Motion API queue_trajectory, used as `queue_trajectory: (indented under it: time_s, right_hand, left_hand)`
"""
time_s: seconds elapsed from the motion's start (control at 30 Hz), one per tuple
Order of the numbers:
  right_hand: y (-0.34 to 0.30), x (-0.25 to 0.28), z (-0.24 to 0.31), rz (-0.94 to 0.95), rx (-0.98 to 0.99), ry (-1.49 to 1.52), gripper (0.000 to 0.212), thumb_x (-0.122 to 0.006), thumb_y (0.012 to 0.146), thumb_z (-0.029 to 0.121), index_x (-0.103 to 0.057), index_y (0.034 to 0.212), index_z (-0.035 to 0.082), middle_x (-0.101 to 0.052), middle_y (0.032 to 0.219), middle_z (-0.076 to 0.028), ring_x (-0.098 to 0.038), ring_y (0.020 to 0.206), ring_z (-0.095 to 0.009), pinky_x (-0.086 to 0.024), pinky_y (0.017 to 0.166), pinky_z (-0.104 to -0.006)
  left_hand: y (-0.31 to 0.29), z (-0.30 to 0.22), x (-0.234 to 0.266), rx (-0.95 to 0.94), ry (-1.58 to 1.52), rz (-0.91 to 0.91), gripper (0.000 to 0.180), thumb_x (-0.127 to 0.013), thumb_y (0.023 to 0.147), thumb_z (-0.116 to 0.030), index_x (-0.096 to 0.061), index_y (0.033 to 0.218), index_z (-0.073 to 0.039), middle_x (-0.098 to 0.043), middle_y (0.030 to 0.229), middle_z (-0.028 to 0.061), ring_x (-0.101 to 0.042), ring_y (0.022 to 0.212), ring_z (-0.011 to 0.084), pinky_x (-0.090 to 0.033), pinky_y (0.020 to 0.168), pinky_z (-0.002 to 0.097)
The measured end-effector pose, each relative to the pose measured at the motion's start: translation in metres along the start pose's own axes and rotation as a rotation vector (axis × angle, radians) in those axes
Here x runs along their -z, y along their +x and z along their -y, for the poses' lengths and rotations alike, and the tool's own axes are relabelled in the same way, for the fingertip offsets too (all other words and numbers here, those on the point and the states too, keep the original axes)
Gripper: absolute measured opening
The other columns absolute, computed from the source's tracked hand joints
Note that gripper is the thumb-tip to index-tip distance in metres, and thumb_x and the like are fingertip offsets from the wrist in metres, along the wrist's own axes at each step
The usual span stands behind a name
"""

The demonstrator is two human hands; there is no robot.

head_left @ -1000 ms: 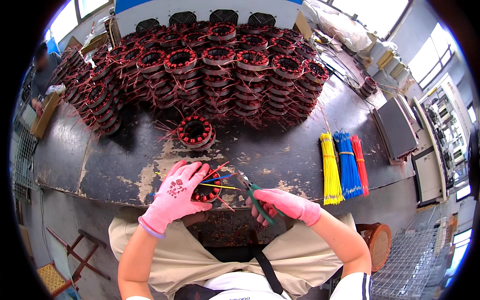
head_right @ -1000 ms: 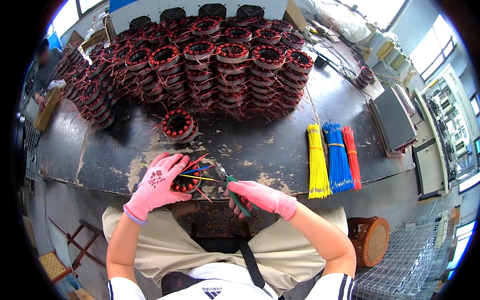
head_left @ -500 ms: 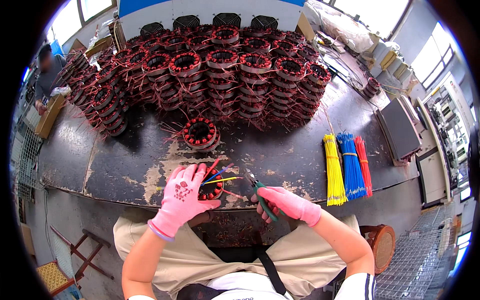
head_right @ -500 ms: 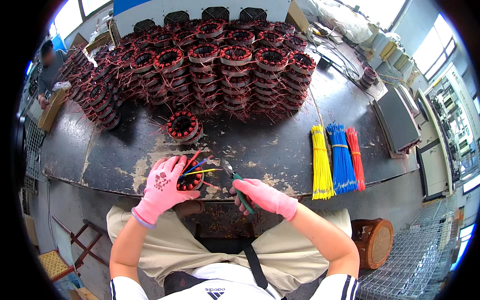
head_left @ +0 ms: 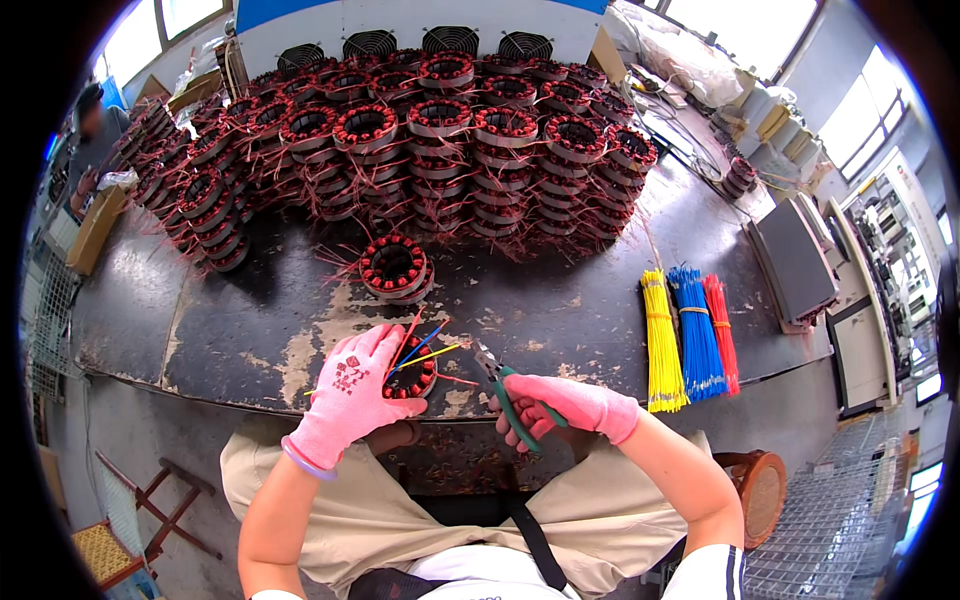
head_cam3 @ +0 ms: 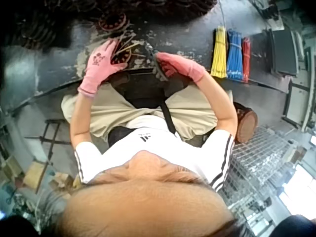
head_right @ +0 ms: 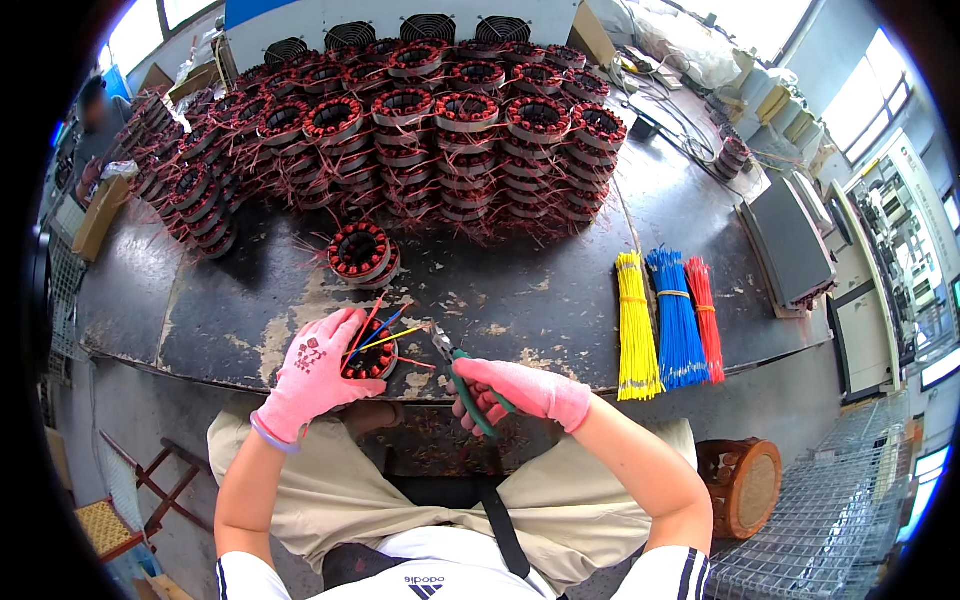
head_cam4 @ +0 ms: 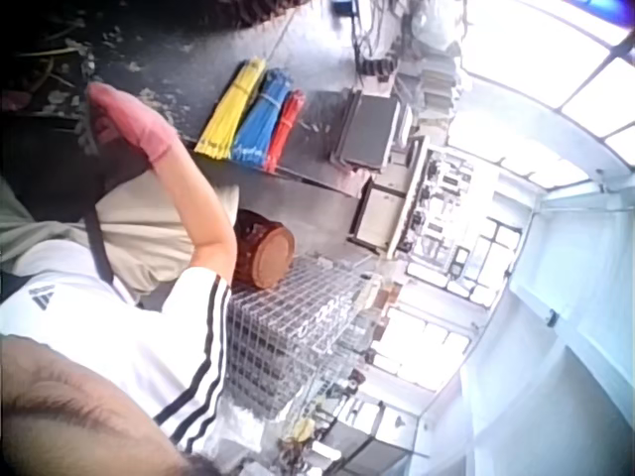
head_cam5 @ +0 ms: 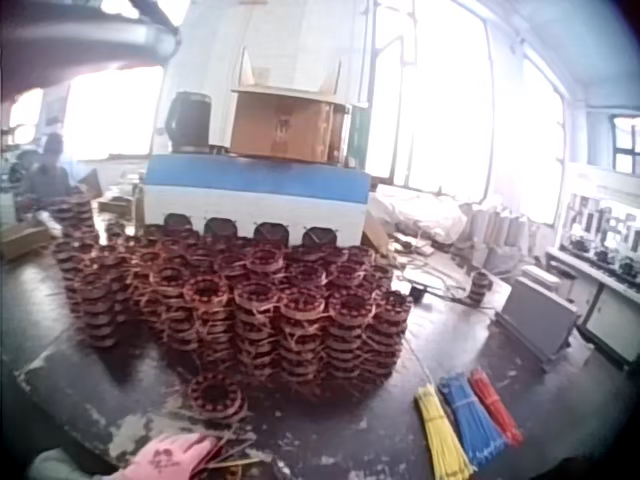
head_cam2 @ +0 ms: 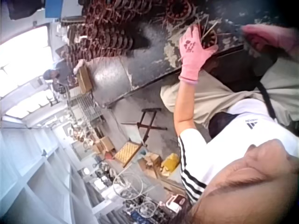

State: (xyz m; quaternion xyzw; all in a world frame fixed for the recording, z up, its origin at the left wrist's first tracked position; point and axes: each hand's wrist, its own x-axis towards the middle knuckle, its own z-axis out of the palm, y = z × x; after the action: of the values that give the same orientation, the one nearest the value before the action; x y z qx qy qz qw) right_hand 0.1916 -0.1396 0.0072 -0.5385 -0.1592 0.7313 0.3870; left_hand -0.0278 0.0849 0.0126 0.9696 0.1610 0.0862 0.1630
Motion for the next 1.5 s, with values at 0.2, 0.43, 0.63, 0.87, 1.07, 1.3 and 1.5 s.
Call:
queue_trajectory:
  time_s: [0.2, 0.43, 0.63, 0.87, 1.07, 1.3, 1.5]
  right_hand:
    - [0.007, -0.004, 0.004, -0.039, 0.026, -0.015, 0.054, -0.046, 0.105, 0.048, -0.057, 0.13, 0.001, -0.067, 0.101, -0.012, -0.069, 0.087, -0.021, -0.058, 0.077, -0.0334]
    - [0.003, -0.013, 0.006, -0.105, 0.046, -0.081, 0.052, -0.047, 0.105, 0.047, -0.057, 0.13, 0.002, -0.067, 0.099, -0.01, -0.068, 0.084, -0.019, -0.058, 0.074, -0.0314]
    - [0.002, -0.01, 0.005, -0.106, 0.02, -0.039, 0.053, -0.048, 0.105, 0.047, -0.057, 0.13, 0.001, -0.066, 0.098, -0.01, -0.068, 0.084, -0.019, -0.057, 0.073, -0.0305]
    - [0.005, -0.015, 0.01, -0.183, 0.133, -0.225, 0.054, -0.047, 0.104, 0.048, -0.06, 0.121, -0.001, -0.066, 0.087, -0.01, -0.066, 0.075, -0.018, -0.056, 0.067, -0.0315]
    - [0.0, -0.009, 0.006, -0.153, 0.123, -0.013, 0.057, -0.047, 0.104, 0.051, -0.056, 0.129, 0.0, -0.067, 0.101, -0.011, -0.068, 0.085, -0.02, -0.056, 0.073, -0.0319]
    - [-0.014, -0.006, -0.005, 0.014, -0.001, 0.049, 0.063, -0.046, 0.103, 0.054, -0.052, 0.136, 0.001, -0.066, 0.117, -0.014, -0.069, 0.1, -0.024, -0.057, 0.086, -0.0348]
    - [-0.003, -0.01, 0.003, 0.002, -0.02, 0.007, 0.064, -0.046, 0.103, 0.054, -0.054, 0.136, 0.0, -0.067, 0.113, -0.016, -0.069, 0.098, -0.027, -0.057, 0.087, -0.0387]
  left_hand:
    - [-0.001, 0.001, -0.001, -0.016, -0.014, -0.01, 0.098, -0.088, 0.065, -0.047, -0.05, 0.143, -0.001, -0.053, 0.142, 0.0201, -0.051, 0.13, 0.0377, -0.039, 0.111, 0.0473]
    - [-0.002, 0.001, -0.001, -0.02, -0.005, -0.013, 0.098, -0.087, 0.065, -0.048, -0.05, 0.143, 0.0, -0.052, 0.142, 0.0199, -0.051, 0.13, 0.0377, -0.039, 0.111, 0.0474]
    - [-0.001, 0.001, -0.001, -0.017, -0.009, -0.009, 0.098, -0.088, 0.065, -0.047, -0.05, 0.142, -0.001, -0.052, 0.142, 0.0199, -0.051, 0.129, 0.0385, -0.039, 0.111, 0.0476]
    - [0.0, 0.001, -0.002, -0.018, 0.017, -0.017, 0.098, -0.086, 0.065, -0.049, -0.049, 0.143, -0.001, -0.052, 0.141, 0.0198, -0.052, 0.127, 0.0388, -0.041, 0.109, 0.0473]
    - [0.006, -0.017, 0.008, 0.096, 0.123, 0.059, 0.105, -0.083, 0.066, -0.057, -0.044, 0.145, 0.001, -0.055, 0.119, 0.0165, -0.06, 0.108, 0.0354, -0.046, 0.096, 0.0459]
    - [0.005, -0.03, -0.011, 0.262, 0.211, -0.018, 0.104, -0.08, 0.066, -0.066, -0.049, 0.134, 0.006, -0.057, 0.116, 0.0181, -0.062, 0.106, 0.0335, -0.047, 0.092, 0.0435]
    - [0.004, -0.027, -0.01, 0.219, 0.203, -0.039, 0.102, -0.082, 0.065, -0.064, -0.05, 0.132, 0.005, -0.058, 0.114, 0.0169, -0.063, 0.103, 0.0334, -0.048, 0.09, 0.0437]
